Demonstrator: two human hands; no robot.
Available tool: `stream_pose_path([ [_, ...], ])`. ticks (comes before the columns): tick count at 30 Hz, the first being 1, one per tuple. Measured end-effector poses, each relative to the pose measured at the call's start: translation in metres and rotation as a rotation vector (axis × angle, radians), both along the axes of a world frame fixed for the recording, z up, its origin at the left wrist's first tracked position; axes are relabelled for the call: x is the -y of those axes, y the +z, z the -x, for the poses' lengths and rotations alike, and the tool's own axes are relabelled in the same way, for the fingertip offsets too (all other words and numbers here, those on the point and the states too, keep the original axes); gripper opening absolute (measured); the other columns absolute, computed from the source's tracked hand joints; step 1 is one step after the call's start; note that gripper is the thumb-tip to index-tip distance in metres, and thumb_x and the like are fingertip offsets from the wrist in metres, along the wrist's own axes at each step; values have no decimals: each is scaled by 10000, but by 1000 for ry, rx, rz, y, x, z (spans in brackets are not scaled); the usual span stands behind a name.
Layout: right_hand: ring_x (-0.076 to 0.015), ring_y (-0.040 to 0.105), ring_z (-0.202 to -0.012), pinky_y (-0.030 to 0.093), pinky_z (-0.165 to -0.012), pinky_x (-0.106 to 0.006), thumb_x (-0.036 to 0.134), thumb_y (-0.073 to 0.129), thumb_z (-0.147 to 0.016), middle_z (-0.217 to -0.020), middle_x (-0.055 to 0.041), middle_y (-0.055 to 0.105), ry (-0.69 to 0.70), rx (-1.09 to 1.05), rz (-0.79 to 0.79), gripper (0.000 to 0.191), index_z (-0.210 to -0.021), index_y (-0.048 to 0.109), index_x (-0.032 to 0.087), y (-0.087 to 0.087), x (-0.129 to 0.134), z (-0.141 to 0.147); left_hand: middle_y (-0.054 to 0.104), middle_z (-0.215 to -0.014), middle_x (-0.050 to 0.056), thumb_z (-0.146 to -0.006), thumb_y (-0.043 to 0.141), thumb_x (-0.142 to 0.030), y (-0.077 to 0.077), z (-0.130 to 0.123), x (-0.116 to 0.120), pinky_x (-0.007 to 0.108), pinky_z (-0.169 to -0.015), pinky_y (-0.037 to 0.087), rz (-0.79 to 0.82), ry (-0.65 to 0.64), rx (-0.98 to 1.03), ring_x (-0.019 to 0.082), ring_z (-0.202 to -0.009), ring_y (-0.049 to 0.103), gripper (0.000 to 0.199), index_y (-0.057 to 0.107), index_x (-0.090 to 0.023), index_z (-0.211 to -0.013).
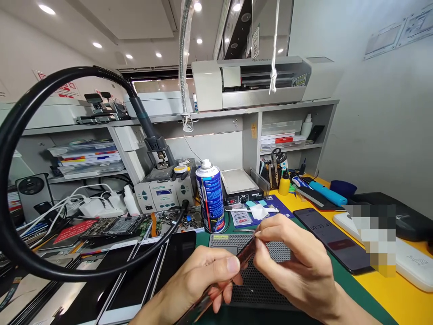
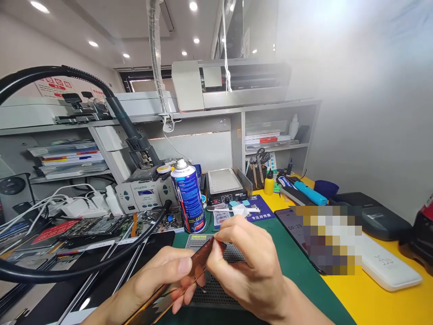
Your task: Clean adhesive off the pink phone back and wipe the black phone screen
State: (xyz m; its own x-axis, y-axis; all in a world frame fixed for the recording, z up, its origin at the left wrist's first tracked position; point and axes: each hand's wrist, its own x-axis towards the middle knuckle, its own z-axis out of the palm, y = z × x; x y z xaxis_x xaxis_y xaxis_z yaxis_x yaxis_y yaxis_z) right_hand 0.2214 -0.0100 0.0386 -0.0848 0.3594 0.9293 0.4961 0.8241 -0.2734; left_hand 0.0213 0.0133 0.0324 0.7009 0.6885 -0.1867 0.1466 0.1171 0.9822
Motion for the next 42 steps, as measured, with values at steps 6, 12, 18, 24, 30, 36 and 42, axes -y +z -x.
stream_pose_path([
  [6,-160,592,-606,510,-565,-290,5,590,-767,-688,-20,622,70,-83,92,200,-798,607,201,-1,1,0,568,-643,63,-789,554,-648,-11,-4,-2,207,-479,353,92,-34,90,87,-498,456,618,680,-49,-880],
  [12,-155,603,-623,509,-571,-274,10,586,-760,-699,-6,614,112,-149,130,205,-801,604,210,0,3,1,539,-613,58,-772,568,-640,-16,-6,-2,208,-465,330,153,-62,153,98,-501,468,606,676,-50,-861],
  [18,-149,612,-602,517,-556,-264,30,594,-781,-687,-3,621,130,-153,156,182,-786,604,211,2,4,-1,552,-631,59,-755,576,-631,-14,-9,1,204,-458,271,108,-52,177,84,-482,437,611,677,-47,-905],
  [24,-165,659,-664,563,-609,-273,-21,608,-766,-727,-36,678,129,-66,7,237,-869,643,191,4,4,-4,545,-750,32,-755,656,-559,-4,-10,1,215,-554,353,35,-59,194,94,-598,457,506,660,-97,-961],
  [30,-173,685,-692,590,-618,-274,-38,601,-764,-759,-70,708,99,-29,-93,248,-892,664,165,5,7,-6,608,-1070,83,-742,732,-458,10,-17,1,303,-825,438,-105,-57,225,204,-965,539,582,622,-149,-1223],
  [36,-189,710,-835,607,-774,-311,-70,609,-741,-861,-77,732,73,-65,-165,318,-940,677,167,6,6,-10,605,-1141,84,-712,777,-440,17,-30,-7,365,-929,428,-261,-54,222,235,-1046,555,665,578,-179,-1291],
  [42,-211,688,-928,575,-855,-348,-51,616,-741,-965,-96,713,62,-120,-133,311,-939,699,174,3,9,-13,520,-1222,45,-698,796,-260,28,-22,-4,403,-1045,384,-624,174,13,234,-1142,508,687,525,-280,-1329],
])
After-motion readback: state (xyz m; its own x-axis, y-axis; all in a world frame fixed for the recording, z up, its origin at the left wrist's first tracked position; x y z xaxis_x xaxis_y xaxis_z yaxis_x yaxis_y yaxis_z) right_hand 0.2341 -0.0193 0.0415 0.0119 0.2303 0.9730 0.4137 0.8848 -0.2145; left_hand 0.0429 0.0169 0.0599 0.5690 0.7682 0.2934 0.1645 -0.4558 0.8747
